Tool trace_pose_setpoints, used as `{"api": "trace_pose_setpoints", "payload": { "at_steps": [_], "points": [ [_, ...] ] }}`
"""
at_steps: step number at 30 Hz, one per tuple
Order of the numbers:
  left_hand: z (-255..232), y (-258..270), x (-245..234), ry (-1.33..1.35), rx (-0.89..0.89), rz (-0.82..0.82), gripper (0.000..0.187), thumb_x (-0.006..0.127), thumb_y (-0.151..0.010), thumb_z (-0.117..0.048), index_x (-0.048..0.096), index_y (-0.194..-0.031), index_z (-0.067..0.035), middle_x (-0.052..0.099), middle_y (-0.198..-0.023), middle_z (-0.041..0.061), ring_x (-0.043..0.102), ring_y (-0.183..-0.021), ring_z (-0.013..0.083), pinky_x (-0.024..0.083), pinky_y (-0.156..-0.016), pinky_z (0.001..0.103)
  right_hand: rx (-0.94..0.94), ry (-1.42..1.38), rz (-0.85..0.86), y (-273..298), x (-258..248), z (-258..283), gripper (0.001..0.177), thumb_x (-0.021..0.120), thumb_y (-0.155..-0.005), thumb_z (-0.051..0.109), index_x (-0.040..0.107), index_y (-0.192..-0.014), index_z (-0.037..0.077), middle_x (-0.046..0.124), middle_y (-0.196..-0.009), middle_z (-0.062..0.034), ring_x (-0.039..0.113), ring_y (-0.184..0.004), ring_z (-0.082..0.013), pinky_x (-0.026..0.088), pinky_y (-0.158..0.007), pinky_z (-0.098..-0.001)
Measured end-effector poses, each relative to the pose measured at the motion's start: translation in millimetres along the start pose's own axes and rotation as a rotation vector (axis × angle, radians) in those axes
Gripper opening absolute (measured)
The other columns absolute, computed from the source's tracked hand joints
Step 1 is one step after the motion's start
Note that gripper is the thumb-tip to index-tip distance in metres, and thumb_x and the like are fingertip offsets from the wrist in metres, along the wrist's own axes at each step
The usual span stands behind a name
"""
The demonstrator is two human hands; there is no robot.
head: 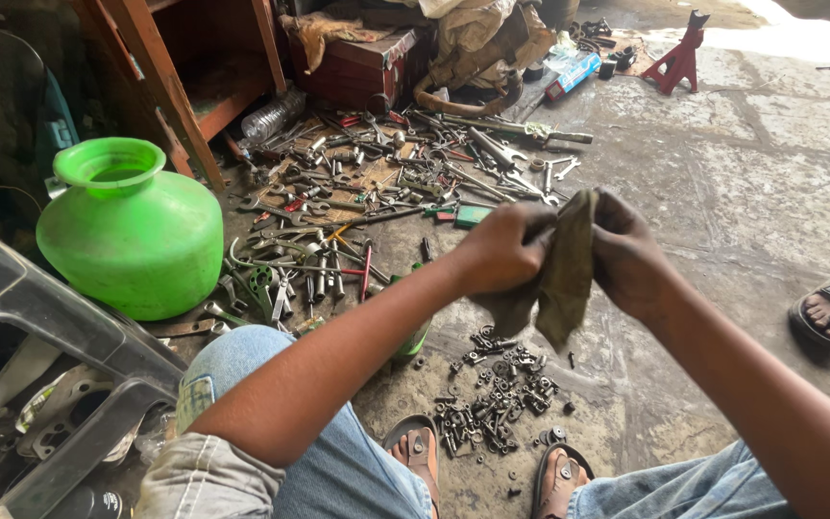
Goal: The person sits on the floor and repeatedly picks up small metal parts from a pile, wipes each one with a cloth, and places it into a green container. The person handles the parts one at a time throughout the clip.
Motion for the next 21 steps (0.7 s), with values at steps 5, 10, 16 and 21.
{"api": "trace_pose_setpoints", "payload": {
  "at_steps": [5,10,16,21],
  "points": [
    [-14.9,12.7,-9.1,-0.035,0.222,-0.146,0.019,0.058,-0.088,-0.001,0.065,-0.105,0.004,0.071,-0.096,0.018,0.067,-0.086,0.0237,0.053,-0.081,0.037,0.074,0.131,-0.048,-6.0,-3.9,-2.1,0.032,0.072,-0.097,0.017,0.061,-0.122,0.001,0.066,-0.110,-0.0075,0.066,-0.099,-0.0167,0.057,-0.088,-0.0345],
    [18.9,1.2,-11.8,0.106,-0.075,0.006,0.021,0.048,-0.095,0.000,0.063,-0.109,0.002,0.066,-0.094,0.017,0.056,-0.077,0.0264,0.049,-0.071,0.042,0.107,0.039,0.138,0.7,10.5,20.3,0.051,0.073,-0.085,0.014,0.056,-0.132,0.007,0.066,-0.124,-0.0061,0.063,-0.116,-0.0195,0.054,-0.101,-0.0371],
    [19.2,-5.7,-6.0,0.244,0.050,-0.045,0.019,0.052,-0.099,-0.006,0.065,-0.111,0.002,0.072,-0.102,0.016,0.066,-0.092,0.0238,0.053,-0.086,0.037,0.088,0.043,0.095,2.0,13.4,8.0,0.039,0.068,-0.095,0.013,0.057,-0.131,0.002,0.066,-0.120,-0.0111,0.067,-0.108,-0.0205,0.058,-0.097,-0.0384],
    [1.7,6.7,7.3,-0.029,0.052,-0.088,0.021,0.055,-0.093,-0.005,0.065,-0.108,0.005,0.073,-0.102,0.020,0.071,-0.091,0.0270,0.056,-0.088,0.039,0.066,0.057,-0.176,-11.2,-4.0,-16.4,0.027,0.067,-0.104,0.017,0.059,-0.125,0.002,0.065,-0.113,-0.0094,0.067,-0.094,-0.0172,0.059,-0.082,-0.0338]
  ]
}}
Point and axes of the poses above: each hand's wrist, its own y-axis away from the middle knuckle, its own x-axis out of the palm, z = x × y, the point moved 5 cm from there along -y, towards the middle knuckle
